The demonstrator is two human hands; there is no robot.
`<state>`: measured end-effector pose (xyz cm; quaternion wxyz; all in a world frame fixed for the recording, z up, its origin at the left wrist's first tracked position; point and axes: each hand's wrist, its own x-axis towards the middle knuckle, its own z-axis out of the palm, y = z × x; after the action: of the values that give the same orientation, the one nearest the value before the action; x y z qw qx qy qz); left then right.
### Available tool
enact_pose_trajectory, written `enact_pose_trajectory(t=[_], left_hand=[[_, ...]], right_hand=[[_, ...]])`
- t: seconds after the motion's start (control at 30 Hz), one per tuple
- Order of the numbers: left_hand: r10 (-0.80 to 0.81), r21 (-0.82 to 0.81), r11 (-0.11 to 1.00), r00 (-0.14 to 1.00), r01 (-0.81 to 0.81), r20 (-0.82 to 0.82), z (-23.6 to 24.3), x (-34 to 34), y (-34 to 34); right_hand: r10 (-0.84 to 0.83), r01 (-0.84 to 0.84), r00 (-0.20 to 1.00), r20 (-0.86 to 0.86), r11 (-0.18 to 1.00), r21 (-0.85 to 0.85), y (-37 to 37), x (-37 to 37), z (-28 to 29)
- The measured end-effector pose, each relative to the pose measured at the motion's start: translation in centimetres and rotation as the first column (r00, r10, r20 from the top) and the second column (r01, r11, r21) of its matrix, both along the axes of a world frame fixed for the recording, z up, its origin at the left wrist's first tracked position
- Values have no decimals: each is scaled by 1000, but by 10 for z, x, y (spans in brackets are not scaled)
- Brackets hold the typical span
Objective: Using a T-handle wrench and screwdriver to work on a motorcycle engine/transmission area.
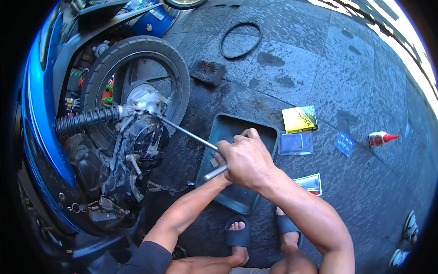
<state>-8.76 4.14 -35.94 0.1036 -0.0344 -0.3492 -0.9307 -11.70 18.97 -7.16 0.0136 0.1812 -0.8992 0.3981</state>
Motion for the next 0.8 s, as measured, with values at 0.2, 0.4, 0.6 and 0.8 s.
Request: enact_pose_trajectory(t=[0.2, 0.4, 0.6, 0.8], left_hand=[[-96, -858, 184, 877, 480, 470, 29, -38, -109], [75, -30, 996, 624, -82, 778, 137, -95, -87], [-51, 112, 993, 704, -42, 709, 155, -94, -106], [-46, 58, 998, 684, 6, 728, 167, -92, -104]], right_hand=[[100, 19, 951, 292, 926, -376, 9, 3, -15], [48, 151, 895, 443, 903, -402, 46, 55, -83], [95, 149, 864, 494, 890, -432, 46, 64, -102], [115, 111, 866, 486, 904, -412, 53, 50, -104]])
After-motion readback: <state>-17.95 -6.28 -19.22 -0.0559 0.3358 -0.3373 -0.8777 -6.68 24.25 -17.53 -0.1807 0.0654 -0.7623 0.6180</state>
